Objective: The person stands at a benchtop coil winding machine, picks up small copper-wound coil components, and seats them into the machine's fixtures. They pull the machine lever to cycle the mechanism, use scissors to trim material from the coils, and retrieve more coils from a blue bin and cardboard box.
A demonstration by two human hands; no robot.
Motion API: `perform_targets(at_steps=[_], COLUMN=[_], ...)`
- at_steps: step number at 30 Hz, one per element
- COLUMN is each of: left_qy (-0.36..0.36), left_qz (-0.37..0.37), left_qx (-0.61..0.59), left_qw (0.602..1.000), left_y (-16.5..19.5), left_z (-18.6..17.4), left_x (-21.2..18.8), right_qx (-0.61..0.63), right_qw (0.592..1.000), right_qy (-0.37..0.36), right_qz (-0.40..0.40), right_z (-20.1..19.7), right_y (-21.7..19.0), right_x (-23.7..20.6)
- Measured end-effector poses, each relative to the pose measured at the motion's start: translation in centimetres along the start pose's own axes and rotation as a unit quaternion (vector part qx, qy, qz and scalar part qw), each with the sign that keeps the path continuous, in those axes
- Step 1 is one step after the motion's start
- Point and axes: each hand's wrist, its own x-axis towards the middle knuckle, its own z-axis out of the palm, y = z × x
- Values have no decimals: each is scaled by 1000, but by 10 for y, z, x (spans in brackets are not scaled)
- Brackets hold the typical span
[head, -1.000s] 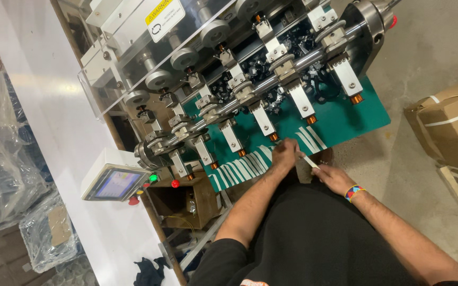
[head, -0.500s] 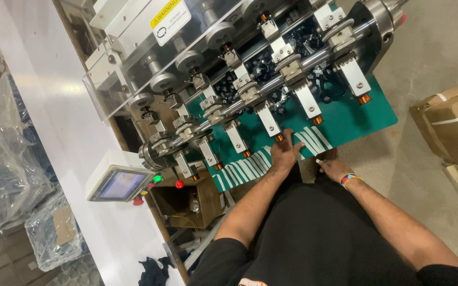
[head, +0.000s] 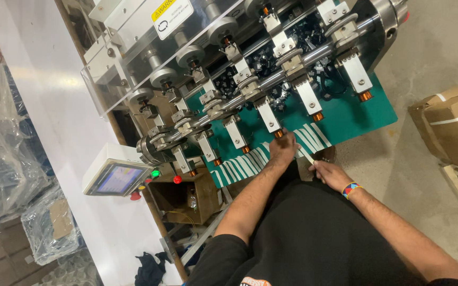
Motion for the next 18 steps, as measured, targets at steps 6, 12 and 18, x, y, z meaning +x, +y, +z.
perform_targets(at_steps=[6, 12, 18], left_qy=[30, 115, -163], left_qz=[-17, 0, -47], left_qx=[-43, -15, -140], left_qw=[998, 993, 975], left_y=[1, -5, -27], left_z=[1, -4, 18], left_x=[17, -17, -49], right_qx=[-129, -335, -248], right_qw=[988, 934, 959], right_qy=[83, -26, -23], right_qz=[6, 124, -137], right_z=[1, 4, 7], right_y=[-20, -30, -16], right_x=[29, 42, 4])
